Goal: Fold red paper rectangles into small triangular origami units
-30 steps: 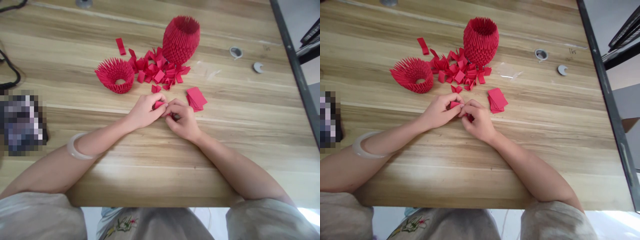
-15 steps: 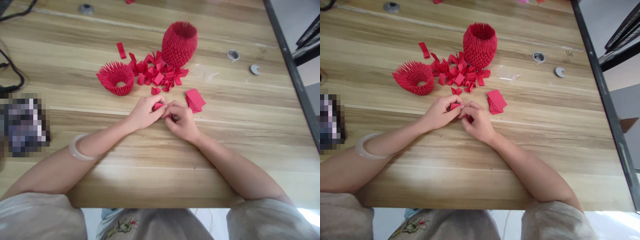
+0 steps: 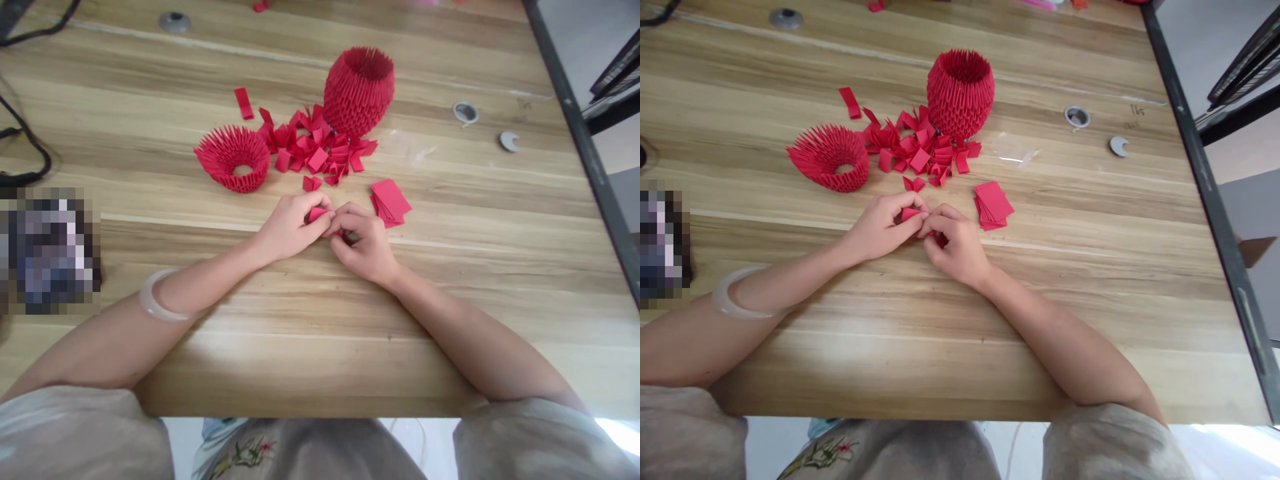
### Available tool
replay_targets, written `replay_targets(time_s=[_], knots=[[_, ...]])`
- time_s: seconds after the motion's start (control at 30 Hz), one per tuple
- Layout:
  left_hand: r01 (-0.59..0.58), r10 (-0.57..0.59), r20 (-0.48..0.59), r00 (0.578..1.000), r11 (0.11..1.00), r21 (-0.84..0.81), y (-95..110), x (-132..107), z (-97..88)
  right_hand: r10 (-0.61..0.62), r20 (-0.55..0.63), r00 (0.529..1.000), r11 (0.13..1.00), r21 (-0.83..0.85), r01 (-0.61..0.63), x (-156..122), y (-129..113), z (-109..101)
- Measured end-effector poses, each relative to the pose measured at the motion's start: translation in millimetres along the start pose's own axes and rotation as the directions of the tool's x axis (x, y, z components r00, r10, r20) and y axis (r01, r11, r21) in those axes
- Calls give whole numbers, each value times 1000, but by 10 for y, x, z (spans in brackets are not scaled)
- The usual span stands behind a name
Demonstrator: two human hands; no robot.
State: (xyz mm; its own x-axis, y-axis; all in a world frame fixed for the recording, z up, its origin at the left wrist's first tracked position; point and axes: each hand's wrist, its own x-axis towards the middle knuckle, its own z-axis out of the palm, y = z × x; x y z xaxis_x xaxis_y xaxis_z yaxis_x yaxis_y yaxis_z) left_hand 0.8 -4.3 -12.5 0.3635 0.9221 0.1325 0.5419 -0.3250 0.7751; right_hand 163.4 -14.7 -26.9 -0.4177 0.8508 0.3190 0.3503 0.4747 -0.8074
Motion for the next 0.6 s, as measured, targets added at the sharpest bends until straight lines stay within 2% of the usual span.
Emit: replay_targets(time_s=[0.6], knots=[[-17,17,1,1000,1000,-13,-3,-1,3,-22,0,1000,1000,-17,22,1,-5,-7]])
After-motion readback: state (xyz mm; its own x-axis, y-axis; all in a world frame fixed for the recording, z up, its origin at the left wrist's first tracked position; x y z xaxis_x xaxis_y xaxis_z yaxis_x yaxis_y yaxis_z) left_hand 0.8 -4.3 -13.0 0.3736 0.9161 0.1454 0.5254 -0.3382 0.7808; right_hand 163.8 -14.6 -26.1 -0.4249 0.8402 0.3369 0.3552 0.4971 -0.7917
